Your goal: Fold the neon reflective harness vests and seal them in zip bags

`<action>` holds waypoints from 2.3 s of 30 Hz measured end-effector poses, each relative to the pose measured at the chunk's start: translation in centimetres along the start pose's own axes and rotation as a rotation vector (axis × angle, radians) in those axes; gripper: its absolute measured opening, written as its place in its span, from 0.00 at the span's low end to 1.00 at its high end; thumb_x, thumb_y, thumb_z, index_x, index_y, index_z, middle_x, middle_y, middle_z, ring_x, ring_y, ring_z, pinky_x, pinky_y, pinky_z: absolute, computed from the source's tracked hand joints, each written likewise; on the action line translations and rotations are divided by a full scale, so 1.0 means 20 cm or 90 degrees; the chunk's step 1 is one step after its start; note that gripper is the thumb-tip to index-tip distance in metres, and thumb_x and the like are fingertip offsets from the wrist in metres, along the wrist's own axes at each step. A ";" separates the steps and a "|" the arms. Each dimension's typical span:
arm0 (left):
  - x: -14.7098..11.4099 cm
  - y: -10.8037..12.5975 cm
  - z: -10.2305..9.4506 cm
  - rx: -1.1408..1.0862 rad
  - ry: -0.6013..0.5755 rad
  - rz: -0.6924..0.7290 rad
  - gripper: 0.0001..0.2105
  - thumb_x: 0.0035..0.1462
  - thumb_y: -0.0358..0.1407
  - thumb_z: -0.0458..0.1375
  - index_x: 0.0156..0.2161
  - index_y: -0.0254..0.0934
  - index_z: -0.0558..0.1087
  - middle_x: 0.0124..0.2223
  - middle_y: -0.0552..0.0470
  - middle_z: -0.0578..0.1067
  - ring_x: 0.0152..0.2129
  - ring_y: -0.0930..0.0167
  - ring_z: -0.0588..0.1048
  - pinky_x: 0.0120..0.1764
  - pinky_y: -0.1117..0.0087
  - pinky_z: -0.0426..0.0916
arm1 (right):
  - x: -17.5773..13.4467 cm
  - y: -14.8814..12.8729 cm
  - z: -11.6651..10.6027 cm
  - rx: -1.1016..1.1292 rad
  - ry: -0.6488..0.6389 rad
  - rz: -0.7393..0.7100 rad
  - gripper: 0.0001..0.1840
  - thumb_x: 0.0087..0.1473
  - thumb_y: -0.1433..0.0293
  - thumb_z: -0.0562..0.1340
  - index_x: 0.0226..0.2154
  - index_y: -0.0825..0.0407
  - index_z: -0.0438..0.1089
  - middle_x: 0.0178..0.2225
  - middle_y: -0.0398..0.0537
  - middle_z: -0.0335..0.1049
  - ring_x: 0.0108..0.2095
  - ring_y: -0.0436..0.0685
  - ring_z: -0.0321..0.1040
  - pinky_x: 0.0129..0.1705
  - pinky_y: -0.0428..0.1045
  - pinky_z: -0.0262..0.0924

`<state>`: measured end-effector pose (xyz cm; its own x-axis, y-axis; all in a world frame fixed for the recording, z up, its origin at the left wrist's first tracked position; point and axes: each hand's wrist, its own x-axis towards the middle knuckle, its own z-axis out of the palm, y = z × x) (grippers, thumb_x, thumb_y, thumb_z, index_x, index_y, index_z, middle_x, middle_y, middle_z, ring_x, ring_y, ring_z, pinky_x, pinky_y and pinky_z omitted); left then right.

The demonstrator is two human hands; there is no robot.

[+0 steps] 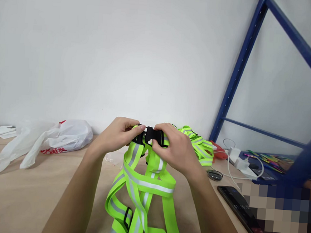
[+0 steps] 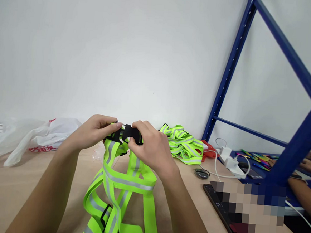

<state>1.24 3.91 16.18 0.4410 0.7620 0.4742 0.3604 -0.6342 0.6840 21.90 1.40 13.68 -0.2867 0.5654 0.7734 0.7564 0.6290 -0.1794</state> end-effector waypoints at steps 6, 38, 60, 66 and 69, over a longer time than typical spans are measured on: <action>0.01 -0.02 -0.01 0.008 0.006 -0.009 0.21 0.62 0.46 0.56 0.22 0.37 0.58 0.21 0.58 0.55 0.18 0.77 0.57 0.20 0.75 0.51 | 0.00 0.01 -0.01 0.018 -0.015 0.000 0.13 0.54 0.72 0.60 0.44 0.46 0.67 0.41 0.44 0.73 0.39 0.56 0.70 0.39 0.49 0.60; 0.10 -0.02 0.16 -0.233 0.157 0.079 0.21 0.55 0.51 0.63 0.22 0.35 0.72 0.26 0.53 0.68 0.24 0.74 0.67 0.27 0.72 0.63 | 0.04 0.13 -0.08 0.588 -0.009 0.095 0.13 0.37 0.56 0.77 0.25 0.44 0.80 0.56 0.48 0.71 0.60 0.65 0.63 0.60 0.62 0.59; 0.12 -0.08 0.18 -0.268 -0.038 0.109 0.43 0.43 0.50 0.72 0.62 0.41 0.63 0.57 0.39 0.72 0.54 0.56 0.72 0.52 0.59 0.70 | 0.04 0.10 0.00 0.632 0.216 0.181 0.13 0.46 0.63 0.73 0.37 0.47 0.81 0.38 0.44 0.81 0.37 0.57 0.77 0.43 0.54 0.72; 0.14 -0.11 0.43 -0.387 -0.290 0.027 0.31 0.42 0.51 0.72 0.48 0.35 0.73 0.46 0.43 0.78 0.47 0.54 0.76 0.49 0.55 0.71 | 0.04 0.12 0.03 0.575 0.402 0.194 0.15 0.49 0.59 0.71 0.38 0.48 0.79 0.38 0.45 0.80 0.37 0.57 0.76 0.41 0.53 0.72; 0.16 -0.09 0.58 -0.508 -0.254 0.029 0.32 0.41 0.47 0.73 0.50 0.35 0.72 0.46 0.43 0.78 0.46 0.55 0.76 0.49 0.57 0.71 | 0.03 0.16 0.02 0.536 0.467 0.193 0.14 0.51 0.60 0.70 0.39 0.49 0.79 0.37 0.45 0.80 0.36 0.57 0.76 0.39 0.52 0.72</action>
<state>11.54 5.98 9.90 0.7477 0.5417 0.3842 -0.2783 -0.2697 0.9219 23.82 3.96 13.36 0.4582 0.4813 0.7473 0.0257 0.8332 -0.5524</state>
